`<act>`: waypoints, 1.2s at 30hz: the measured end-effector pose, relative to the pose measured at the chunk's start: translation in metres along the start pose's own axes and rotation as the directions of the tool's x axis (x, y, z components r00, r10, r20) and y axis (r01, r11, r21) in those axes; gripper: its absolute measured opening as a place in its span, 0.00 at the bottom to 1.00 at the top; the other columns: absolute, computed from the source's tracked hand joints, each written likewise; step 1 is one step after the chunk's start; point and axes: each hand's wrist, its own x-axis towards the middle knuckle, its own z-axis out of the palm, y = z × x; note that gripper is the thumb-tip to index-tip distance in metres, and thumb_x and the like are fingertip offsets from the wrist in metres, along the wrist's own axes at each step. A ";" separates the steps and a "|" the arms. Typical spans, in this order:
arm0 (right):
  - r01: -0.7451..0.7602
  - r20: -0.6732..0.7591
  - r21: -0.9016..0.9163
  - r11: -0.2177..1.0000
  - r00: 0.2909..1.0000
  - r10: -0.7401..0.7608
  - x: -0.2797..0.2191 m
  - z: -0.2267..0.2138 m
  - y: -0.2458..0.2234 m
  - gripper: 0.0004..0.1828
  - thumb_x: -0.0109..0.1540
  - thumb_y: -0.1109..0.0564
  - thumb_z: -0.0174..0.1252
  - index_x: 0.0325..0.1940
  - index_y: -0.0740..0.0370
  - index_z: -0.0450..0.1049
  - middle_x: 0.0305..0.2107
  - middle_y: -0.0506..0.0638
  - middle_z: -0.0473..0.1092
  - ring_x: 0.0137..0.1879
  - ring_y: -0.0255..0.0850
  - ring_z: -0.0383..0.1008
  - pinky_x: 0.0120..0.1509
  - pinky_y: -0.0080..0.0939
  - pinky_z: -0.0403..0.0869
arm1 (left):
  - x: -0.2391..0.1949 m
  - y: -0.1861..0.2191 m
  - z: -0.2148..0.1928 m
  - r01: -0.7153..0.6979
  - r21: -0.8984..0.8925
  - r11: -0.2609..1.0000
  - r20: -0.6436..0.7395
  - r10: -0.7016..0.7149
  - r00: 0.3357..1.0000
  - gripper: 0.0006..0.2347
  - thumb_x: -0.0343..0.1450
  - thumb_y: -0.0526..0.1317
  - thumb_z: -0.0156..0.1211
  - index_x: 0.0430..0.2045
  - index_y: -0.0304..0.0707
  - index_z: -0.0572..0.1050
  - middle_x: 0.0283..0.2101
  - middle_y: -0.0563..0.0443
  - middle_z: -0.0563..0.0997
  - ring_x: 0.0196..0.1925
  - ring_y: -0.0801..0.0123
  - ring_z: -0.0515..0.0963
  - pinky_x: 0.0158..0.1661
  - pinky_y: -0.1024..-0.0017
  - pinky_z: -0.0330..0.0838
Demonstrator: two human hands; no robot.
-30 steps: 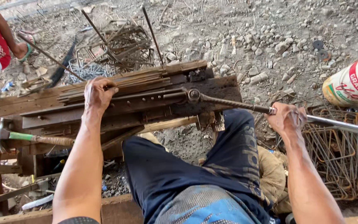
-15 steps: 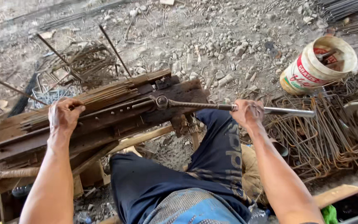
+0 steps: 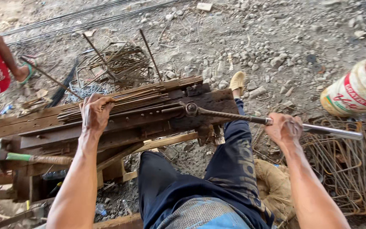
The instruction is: The person uses a manual bending machine to shape thin metal rods into U-shaped stirrups. They repeatedly insert rods into the jig, rotate a crank to bend them, and remove the finished pieces.
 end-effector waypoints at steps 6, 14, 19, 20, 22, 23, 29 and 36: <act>0.109 -0.067 0.095 0.989 0.992 -0.103 0.021 0.007 0.007 0.11 0.61 0.43 0.55 0.26 0.45 0.72 0.20 0.40 0.73 0.35 0.40 0.76 0.49 0.42 0.62 | -0.017 0.065 -0.009 -0.237 -0.017 0.971 -0.129 0.233 0.964 0.03 0.72 0.37 0.64 0.35 0.51 0.82 0.38 0.51 0.79 0.43 0.56 0.78 0.48 0.63 0.69; 0.158 0.003 -0.142 0.977 0.987 -0.159 0.071 0.014 0.006 0.34 0.64 0.17 0.44 0.22 0.43 0.67 0.15 0.35 0.65 0.26 0.31 0.63 0.51 0.36 0.63 | -0.031 0.112 0.012 -0.405 0.057 0.912 0.032 0.404 0.914 0.15 0.69 0.24 0.56 0.48 0.37 0.79 0.42 0.48 0.75 0.43 0.59 0.72 0.42 0.64 0.60; 0.231 -0.004 -0.090 0.969 0.973 -0.233 0.099 0.007 -0.002 0.24 0.68 0.36 0.46 0.20 0.44 0.57 0.14 0.38 0.58 0.27 0.34 0.59 0.45 0.37 0.61 | -0.036 0.105 0.025 -0.391 0.052 0.919 0.063 0.388 0.920 0.15 0.69 0.25 0.59 0.47 0.41 0.80 0.42 0.49 0.75 0.43 0.58 0.72 0.44 0.62 0.60; 0.236 -0.005 -0.098 0.967 0.971 -0.238 0.105 0.005 -0.005 0.23 0.69 0.40 0.43 0.21 0.44 0.53 0.14 0.38 0.56 0.26 0.34 0.58 0.43 0.37 0.60 | -0.036 0.105 0.027 -0.389 0.046 0.920 0.058 0.387 0.920 0.16 0.68 0.25 0.59 0.47 0.42 0.81 0.42 0.50 0.75 0.43 0.59 0.72 0.44 0.62 0.60; 0.268 0.011 -0.101 0.958 0.963 -0.268 0.119 0.006 -0.008 0.21 0.69 0.42 0.44 0.23 0.46 0.55 0.15 0.40 0.57 0.30 0.37 0.60 0.46 0.39 0.60 | -0.037 0.106 0.029 -0.374 0.022 0.927 0.062 0.372 0.926 0.15 0.68 0.25 0.59 0.46 0.43 0.81 0.42 0.49 0.75 0.42 0.58 0.72 0.43 0.61 0.60; 0.300 0.012 -0.104 0.948 0.954 -0.301 0.128 0.006 -0.010 0.19 0.68 0.45 0.46 0.24 0.48 0.56 0.16 0.42 0.58 0.34 0.41 0.61 0.49 0.40 0.61 | -0.037 0.107 0.029 -0.362 0.004 0.932 0.052 0.361 0.931 0.14 0.69 0.26 0.59 0.46 0.43 0.81 0.42 0.48 0.75 0.41 0.58 0.72 0.42 0.60 0.60; 0.349 0.246 -0.282 0.894 0.927 -0.284 0.181 -0.028 -0.054 0.17 0.68 0.48 0.45 0.23 0.45 0.63 0.18 0.42 0.66 0.31 0.39 0.66 0.54 0.39 0.65 | -0.038 0.105 0.038 -0.328 -0.049 0.944 0.000 0.328 0.945 0.15 0.68 0.24 0.59 0.46 0.44 0.80 0.41 0.49 0.74 0.44 0.55 0.70 0.47 0.56 0.64; 0.424 0.267 -0.329 0.844 0.899 -0.347 0.271 0.011 -0.078 0.18 0.66 0.43 0.44 0.24 0.43 0.53 0.17 0.40 0.56 0.30 0.36 0.57 0.48 0.36 0.62 | -0.027 0.115 0.024 -0.355 -0.032 0.934 0.066 0.356 0.932 0.11 0.73 0.26 0.55 0.46 0.35 0.80 0.43 0.46 0.74 0.45 0.54 0.71 0.46 0.54 0.68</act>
